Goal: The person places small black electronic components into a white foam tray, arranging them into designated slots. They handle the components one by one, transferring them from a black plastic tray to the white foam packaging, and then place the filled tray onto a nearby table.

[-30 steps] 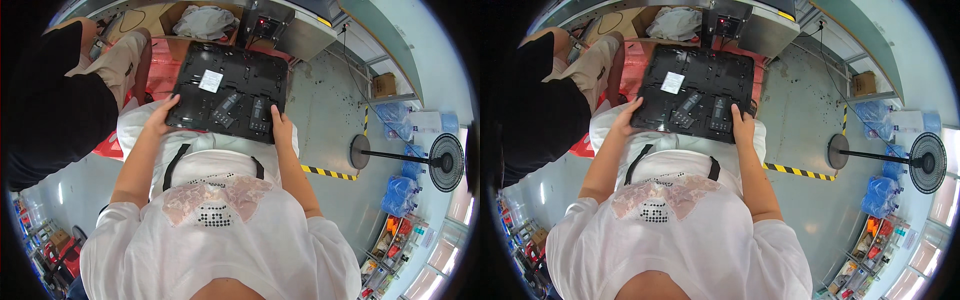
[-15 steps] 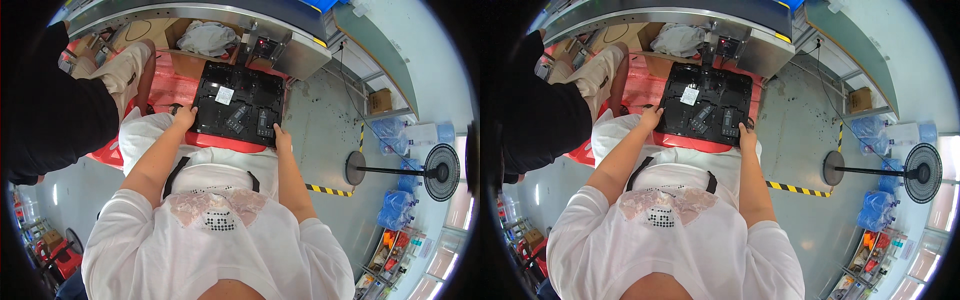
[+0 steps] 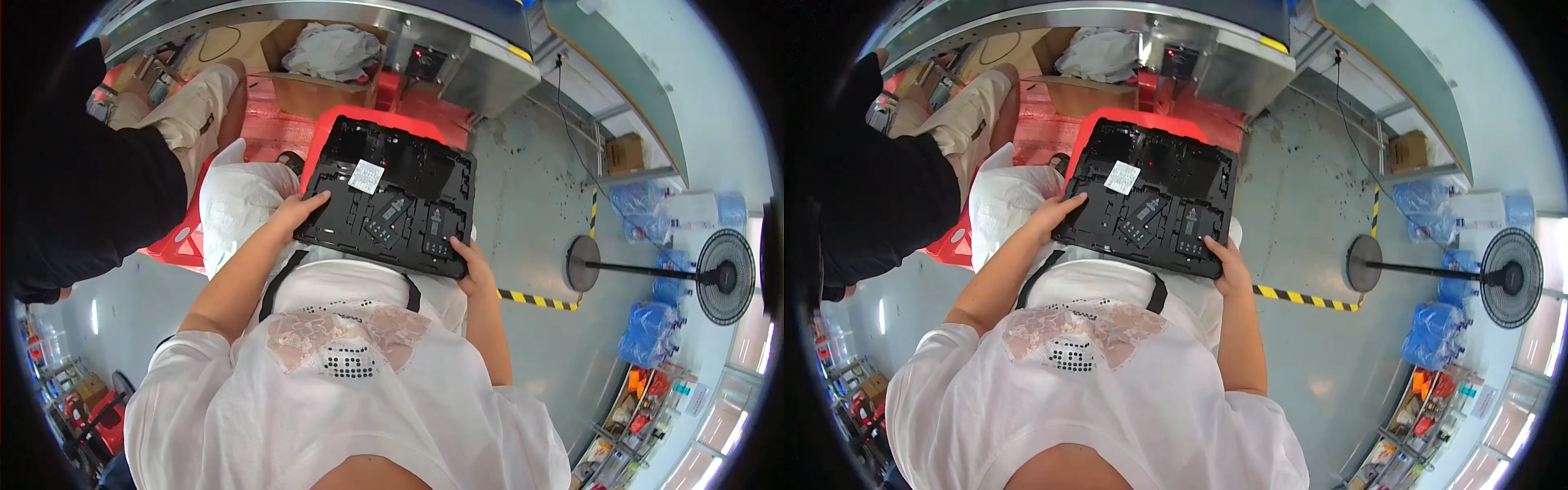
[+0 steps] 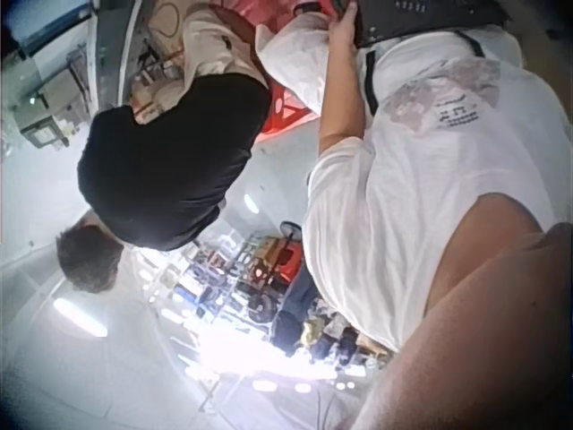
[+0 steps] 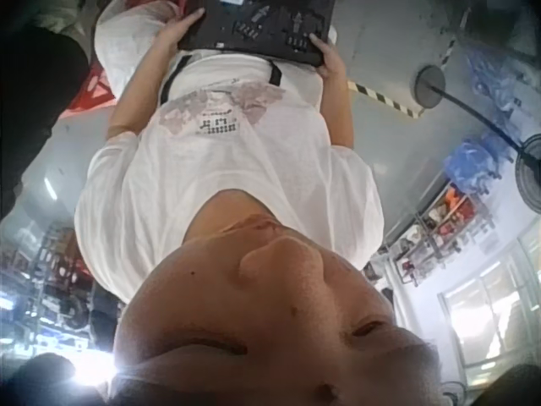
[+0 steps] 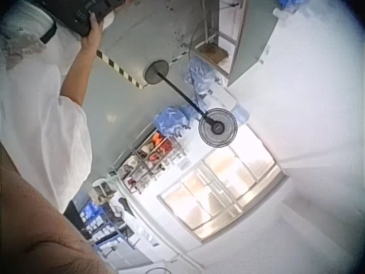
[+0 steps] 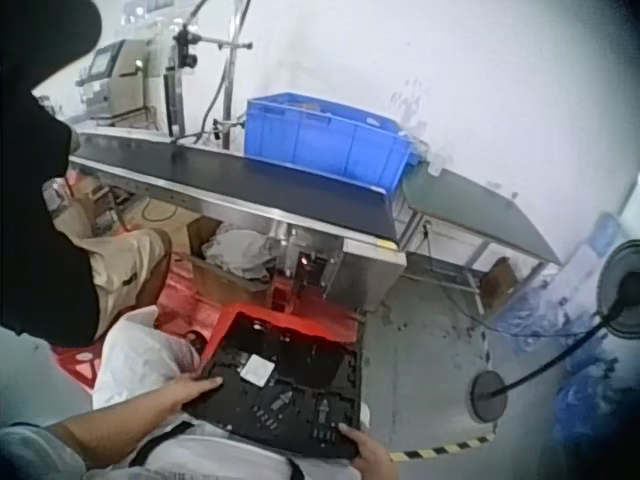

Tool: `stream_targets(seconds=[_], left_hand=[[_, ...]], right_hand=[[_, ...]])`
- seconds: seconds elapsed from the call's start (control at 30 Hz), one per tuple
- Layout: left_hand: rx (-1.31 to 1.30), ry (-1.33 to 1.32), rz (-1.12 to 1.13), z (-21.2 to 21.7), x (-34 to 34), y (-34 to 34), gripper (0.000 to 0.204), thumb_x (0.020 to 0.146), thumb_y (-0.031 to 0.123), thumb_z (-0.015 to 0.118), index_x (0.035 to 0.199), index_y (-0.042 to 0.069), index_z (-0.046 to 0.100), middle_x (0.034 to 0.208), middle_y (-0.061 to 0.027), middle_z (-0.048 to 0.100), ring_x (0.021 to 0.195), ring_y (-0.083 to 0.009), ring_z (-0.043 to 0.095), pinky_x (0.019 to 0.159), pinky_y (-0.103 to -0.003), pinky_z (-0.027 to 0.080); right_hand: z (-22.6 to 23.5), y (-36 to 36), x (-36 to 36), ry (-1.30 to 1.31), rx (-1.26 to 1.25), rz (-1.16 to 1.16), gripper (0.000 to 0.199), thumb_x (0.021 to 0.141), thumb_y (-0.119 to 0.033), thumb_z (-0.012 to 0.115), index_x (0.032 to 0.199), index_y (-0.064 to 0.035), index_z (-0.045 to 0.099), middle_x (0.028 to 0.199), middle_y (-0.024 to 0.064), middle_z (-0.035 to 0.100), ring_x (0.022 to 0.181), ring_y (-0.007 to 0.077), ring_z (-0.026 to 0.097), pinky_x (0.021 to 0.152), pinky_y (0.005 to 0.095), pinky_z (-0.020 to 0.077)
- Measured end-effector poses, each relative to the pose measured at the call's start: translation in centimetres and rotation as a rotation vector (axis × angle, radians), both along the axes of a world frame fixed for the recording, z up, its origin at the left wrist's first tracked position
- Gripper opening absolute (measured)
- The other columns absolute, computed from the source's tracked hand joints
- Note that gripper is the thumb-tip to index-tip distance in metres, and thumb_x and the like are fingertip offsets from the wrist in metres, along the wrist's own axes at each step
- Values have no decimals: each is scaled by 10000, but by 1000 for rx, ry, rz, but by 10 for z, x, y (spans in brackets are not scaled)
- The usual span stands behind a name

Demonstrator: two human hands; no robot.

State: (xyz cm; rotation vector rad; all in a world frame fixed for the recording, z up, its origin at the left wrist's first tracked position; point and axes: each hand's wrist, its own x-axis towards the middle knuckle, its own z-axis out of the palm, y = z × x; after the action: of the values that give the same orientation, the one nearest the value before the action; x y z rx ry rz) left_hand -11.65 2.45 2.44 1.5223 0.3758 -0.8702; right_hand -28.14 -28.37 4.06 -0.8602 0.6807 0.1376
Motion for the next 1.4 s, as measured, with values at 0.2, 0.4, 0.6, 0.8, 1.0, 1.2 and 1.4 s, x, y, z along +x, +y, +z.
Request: stream_targets(seconds=[0.2,0.4,0.6,0.8,1.0,1.2,1.4], left_hand=[[-50,-192,13,17,-16,-23,378,807,264,649,1001,-52,579,842,-95,639,680,-146,611,618,-256,492],[-102,-235,-190,24,-29,-63,407,796,260,666,1026,-60,566,846,-98,633,709,-144,610,637,-250,487],[-244,-5,-477,29,-17,-141,458,830,348,620,1070,-36,553,953,-81,617,846,-139,589,749,-259,464],[-534,134,-595,70,18,-258,430,834,355,608,1070,-1,559,958,-56,626,827,-137,598,724,-268,472],[-1047,188,-465,131,72,-352,435,911,390,460,1158,37,523,1134,-103,580,1070,-192,539,944,-352,397],[-820,-108,-404,77,94,-371,444,920,360,448,1236,48,439,1212,-130,505,1136,-244,484,968,-373,368],[401,-1514,-1212,-56,69,-243,565,808,427,527,1163,-12,507,1293,-206,381,1266,-376,265,1058,-512,169]], right_hand=[[17,-13,-22,136,-128,9,511,743,-38,664,1189,39,428,1120,144,548,952,226,584,842,340,485],[25,-21,-81,27,-162,-264,470,767,-17,618,1197,23,434,1112,120,556,995,216,563,858,337,461],[61,-27,-138,-38,-251,-586,535,757,5,601,1256,11,409,1173,111,529,1060,224,522,918,340,407],[101,-80,-139,-118,-419,-799,531,770,-26,604,1261,10,405,1174,116,527,1053,231,526,924,354,413],[149,-174,-68,-302,-466,-886,517,797,-66,596,1269,6,397,1185,122,521,1061,246,522,931,371,416],[190,-287,50,-200,-283,-1126,289,816,-57,591,1086,23,523,1073,124,586,976,283,571,871,408,474],[175,-456,168,-436,-282,-1223,203,831,-59,567,997,52,533,1022,167,592,909,289,596,770,444,518]])
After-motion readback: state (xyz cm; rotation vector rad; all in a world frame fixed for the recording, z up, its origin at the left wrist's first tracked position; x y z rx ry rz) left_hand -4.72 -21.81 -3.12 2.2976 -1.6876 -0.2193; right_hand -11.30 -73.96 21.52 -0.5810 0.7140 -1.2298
